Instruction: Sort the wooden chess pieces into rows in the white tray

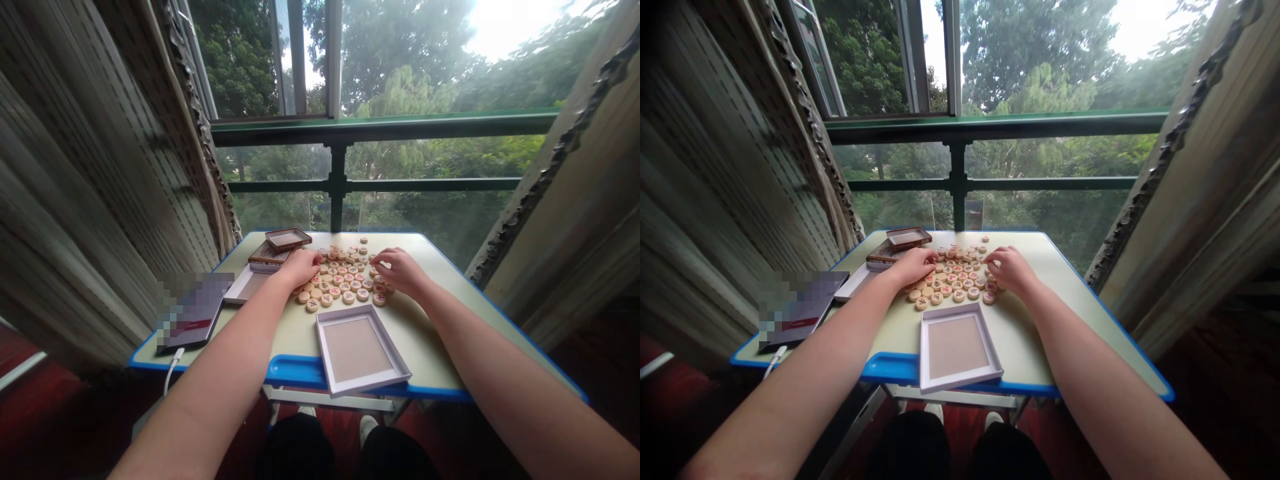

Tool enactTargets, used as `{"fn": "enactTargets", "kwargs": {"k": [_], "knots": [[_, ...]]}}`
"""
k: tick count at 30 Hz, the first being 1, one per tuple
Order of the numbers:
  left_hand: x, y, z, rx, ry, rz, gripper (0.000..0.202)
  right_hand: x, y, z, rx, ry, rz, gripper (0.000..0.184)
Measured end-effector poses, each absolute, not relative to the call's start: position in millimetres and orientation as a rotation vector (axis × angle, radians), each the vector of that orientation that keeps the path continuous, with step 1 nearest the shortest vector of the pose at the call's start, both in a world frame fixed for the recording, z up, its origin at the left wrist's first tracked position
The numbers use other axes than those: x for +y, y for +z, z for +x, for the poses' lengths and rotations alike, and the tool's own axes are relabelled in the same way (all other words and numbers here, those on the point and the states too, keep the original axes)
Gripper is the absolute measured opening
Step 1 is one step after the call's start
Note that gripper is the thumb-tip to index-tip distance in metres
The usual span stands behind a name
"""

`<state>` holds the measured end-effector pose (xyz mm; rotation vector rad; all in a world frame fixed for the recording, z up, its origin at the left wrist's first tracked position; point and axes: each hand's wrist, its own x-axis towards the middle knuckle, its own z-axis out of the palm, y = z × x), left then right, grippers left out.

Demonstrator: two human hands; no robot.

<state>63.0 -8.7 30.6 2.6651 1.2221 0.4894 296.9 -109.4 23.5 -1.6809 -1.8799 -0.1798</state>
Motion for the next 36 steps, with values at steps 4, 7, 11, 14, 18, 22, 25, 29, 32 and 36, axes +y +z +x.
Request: {"fn": "enactTargets", "kwargs": {"k": [4,7,11,14,18,22,25,29,32,36], "knots": [[-13,30,66,1.233,0.405,2.733,0.025,-109,23,298,-1.886,-0.230,-1.631,0.019],[-16,31,69,1.274,0.360,2.748,0.027,-109,23,298,-1.881,-0.225,-1.641,0.019],[-16,32,74,1.299,0.403,2.700,0.023,-110,24,297,-1.896,-0.205,-1.640,0.020],[-15,32,77,1.272,0.478,2.623,0.019,-111,25,297,-1.888,-0.224,-1.622,0.020],[-12,31,76,1.219,0.555,2.648,0.019,-114,28,297,-1.841,-0.233,-1.647,0.020],[-12,32,75,1.211,0.531,2.665,0.025,-115,28,297,-1.841,-0.230,-1.650,0.020],[-15,38,71,1.250,0.475,2.648,0.026,-114,28,297,-1.856,-0.221,-1.653,0.021],[-15,51,61,1.377,0.560,2.611,0.031,-114,27,296,-1.881,-0.209,-1.665,0.021],[-10,57,51,1.510,0.716,2.662,0.033,-115,27,296,-1.888,-0.193,-1.667,0.020],[-2,55,42,1.699,0.558,2.710,0.040,-115,29,294,-1.866,-0.150,-1.681,0.019]]}}
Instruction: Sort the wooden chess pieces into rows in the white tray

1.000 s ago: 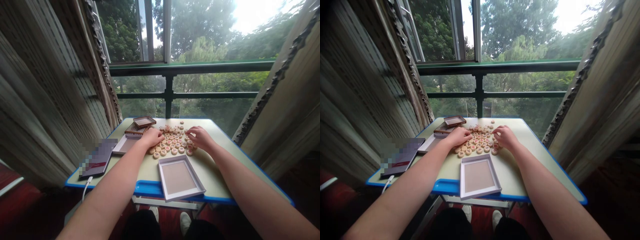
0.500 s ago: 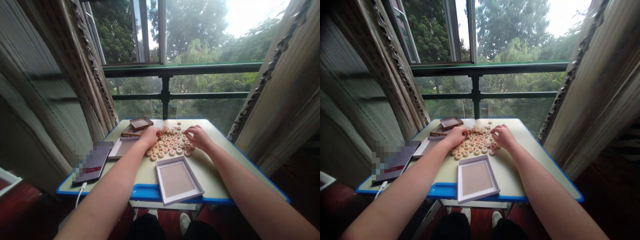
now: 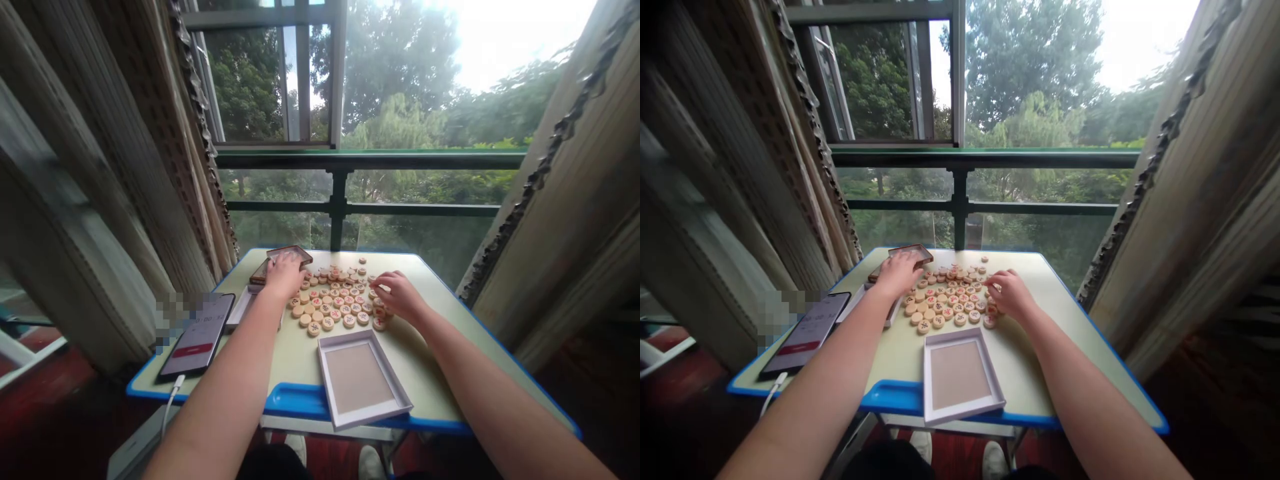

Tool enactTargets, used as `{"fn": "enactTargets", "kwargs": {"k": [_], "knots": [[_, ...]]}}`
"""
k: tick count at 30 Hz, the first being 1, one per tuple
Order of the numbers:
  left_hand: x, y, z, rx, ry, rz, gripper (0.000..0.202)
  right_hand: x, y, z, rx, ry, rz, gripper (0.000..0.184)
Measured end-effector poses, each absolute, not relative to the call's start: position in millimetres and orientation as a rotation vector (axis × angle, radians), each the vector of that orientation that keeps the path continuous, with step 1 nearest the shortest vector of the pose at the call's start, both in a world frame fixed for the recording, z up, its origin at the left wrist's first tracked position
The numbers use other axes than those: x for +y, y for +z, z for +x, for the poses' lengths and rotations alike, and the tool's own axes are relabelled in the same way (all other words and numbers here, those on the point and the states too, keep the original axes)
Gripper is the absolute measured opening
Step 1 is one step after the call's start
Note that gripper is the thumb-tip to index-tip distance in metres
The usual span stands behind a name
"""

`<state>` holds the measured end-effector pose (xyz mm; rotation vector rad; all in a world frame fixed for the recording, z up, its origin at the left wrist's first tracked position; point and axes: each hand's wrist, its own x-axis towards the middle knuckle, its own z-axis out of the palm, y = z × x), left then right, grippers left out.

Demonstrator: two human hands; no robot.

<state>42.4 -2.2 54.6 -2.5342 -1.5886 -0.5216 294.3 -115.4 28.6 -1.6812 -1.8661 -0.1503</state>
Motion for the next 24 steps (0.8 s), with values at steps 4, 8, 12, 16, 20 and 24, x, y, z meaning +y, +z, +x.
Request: {"fn": "enactTargets", "kwargs": {"k": [4,8,12,16,20,24], "knots": [[6,48,40,-1.729,-0.355,-2.578,0.036,-115,30,291,-1.872,-0.090,-1.691,0.020],[10,46,40,-1.822,-0.400,-2.500,0.031,-117,29,286,-1.895,-0.033,-1.688,0.022],[7,48,41,-1.902,-0.510,-2.400,0.032,-118,32,277,-1.876,-0.027,-1.678,0.022],[-1,53,44,-1.873,-0.609,-2.336,0.030,-95,46,266,-1.919,0.060,-1.751,0.026],[-9,60,51,-1.612,-0.488,-2.688,0.027,-53,70,256,-2.094,0.026,-1.845,0.041],[-16,62,60,-1.490,-0.222,-2.819,0.033,-23,87,249,-2.355,0.046,-1.893,0.051]]}}
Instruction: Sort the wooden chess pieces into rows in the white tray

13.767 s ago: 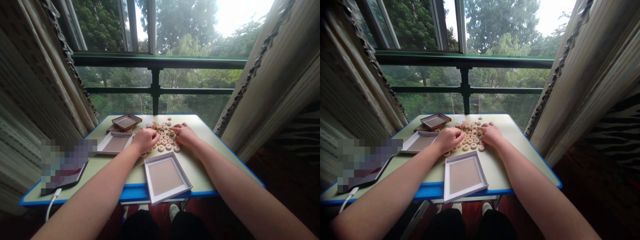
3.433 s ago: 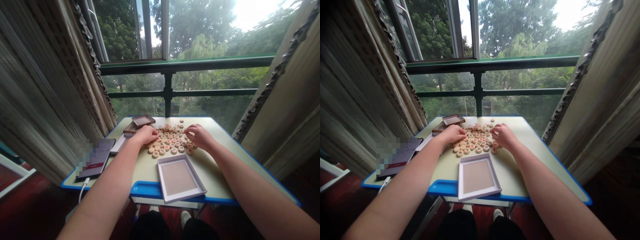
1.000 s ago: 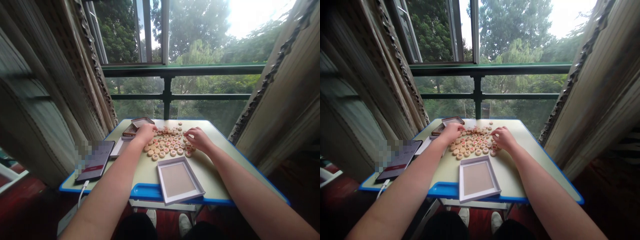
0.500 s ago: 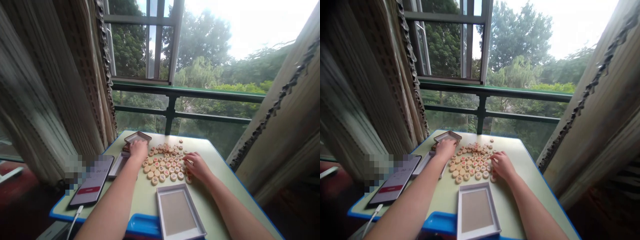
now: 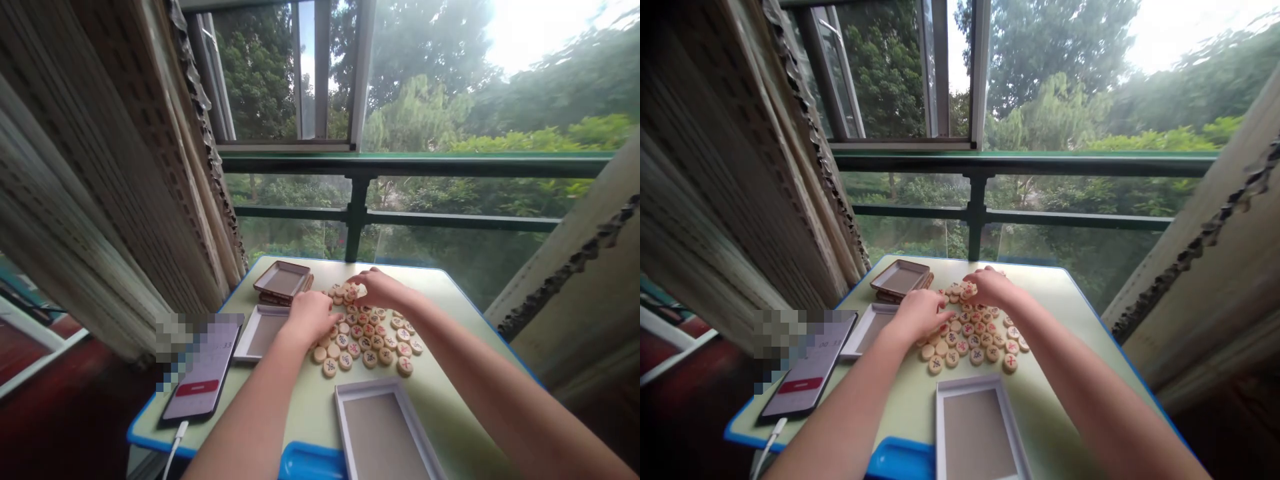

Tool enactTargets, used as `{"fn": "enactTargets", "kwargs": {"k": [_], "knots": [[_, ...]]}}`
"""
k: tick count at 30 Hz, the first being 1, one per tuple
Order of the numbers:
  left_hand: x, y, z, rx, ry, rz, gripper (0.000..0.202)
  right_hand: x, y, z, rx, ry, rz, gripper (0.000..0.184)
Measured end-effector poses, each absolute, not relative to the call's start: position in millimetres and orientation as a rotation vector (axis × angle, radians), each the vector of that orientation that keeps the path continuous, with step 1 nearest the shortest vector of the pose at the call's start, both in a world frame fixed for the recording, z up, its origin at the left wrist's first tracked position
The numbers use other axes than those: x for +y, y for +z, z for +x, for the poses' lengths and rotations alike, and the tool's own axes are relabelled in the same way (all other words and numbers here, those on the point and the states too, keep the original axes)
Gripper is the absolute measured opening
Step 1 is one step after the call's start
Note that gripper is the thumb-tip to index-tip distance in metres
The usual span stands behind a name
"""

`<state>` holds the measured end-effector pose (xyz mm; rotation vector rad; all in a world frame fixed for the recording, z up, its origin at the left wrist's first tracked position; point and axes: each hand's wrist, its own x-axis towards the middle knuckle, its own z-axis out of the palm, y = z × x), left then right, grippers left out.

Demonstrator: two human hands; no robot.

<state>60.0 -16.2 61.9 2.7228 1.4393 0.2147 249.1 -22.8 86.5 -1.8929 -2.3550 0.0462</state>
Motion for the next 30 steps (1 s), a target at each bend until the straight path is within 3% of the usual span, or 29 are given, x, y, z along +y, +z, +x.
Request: {"fn": "enactTargets", "kwargs": {"k": [8,11,18,25,30], "knots": [[-12,56,59,1.384,0.187,2.694,0.017,-17,82,240,-2.388,-0.010,-1.957,0.022],[-7,51,57,1.240,0.240,2.653,0.023,-16,79,238,-2.327,-0.026,-2.027,0.016],[3,48,53,1.366,0.409,2.655,0.032,-18,74,227,-2.435,0.146,-1.709,0.019],[-1,48,52,1.299,0.287,2.735,0.026,-19,73,228,-2.423,0.274,-1.725,0.030],[1,45,54,1.403,0.343,2.770,0.030,-16,77,240,-2.311,0.069,-2.030,0.030]]}}
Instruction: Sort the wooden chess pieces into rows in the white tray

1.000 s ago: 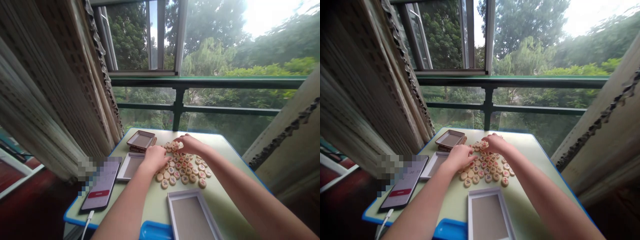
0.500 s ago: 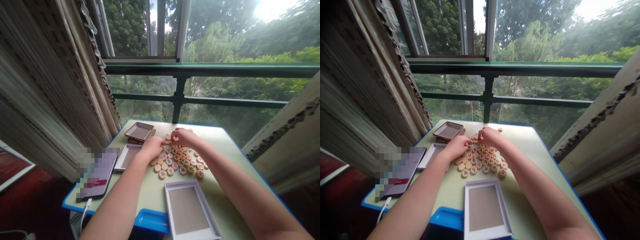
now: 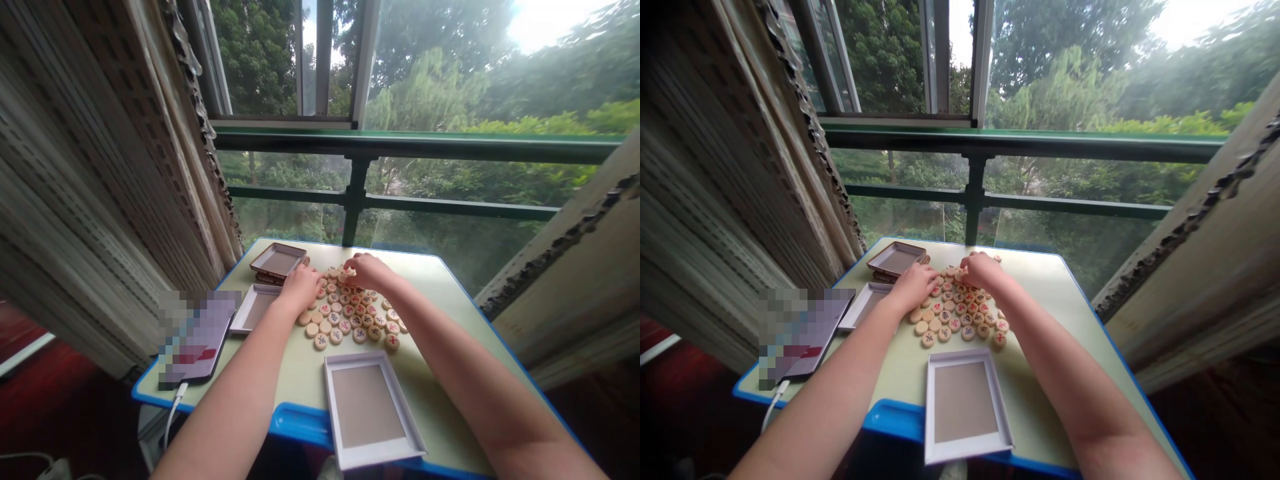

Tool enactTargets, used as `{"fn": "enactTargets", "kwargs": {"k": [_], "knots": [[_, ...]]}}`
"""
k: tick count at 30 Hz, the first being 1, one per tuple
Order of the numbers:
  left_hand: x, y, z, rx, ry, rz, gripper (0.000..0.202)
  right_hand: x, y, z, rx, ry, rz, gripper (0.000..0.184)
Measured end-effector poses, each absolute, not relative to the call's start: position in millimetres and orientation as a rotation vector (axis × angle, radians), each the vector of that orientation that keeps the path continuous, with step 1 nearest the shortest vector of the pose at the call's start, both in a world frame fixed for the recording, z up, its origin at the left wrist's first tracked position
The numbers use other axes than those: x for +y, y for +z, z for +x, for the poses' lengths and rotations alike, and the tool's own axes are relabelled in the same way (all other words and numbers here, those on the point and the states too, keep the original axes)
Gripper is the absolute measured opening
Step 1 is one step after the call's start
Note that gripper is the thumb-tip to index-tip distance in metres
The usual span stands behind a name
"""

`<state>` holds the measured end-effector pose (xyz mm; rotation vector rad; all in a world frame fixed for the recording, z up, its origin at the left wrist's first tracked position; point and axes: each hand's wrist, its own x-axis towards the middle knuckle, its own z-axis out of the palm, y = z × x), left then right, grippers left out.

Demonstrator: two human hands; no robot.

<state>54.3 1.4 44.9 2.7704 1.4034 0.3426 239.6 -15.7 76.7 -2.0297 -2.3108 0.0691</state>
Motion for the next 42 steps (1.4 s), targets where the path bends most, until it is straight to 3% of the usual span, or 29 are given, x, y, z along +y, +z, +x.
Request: {"fn": "enactTargets", "kwargs": {"k": [4,20,26,33,42], "knots": [[1,44,55,1.398,0.288,2.812,0.026,-14,74,242,-2.280,0.157,-2.203,0.034],[1,39,61,1.412,0.293,2.725,0.027,-21,87,240,-2.308,0.347,-2.062,0.024],[8,35,60,1.405,0.522,2.629,0.011,-23,90,235,-2.350,0.364,-1.897,0.021],[13,33,56,1.315,0.495,2.570,0.020,-17,71,225,-2.065,0.375,-1.642,0.015],[14,36,53,1.340,0.521,2.623,0.034,-20,55,211,-2.155,0.200,-1.722,0.020]]}}
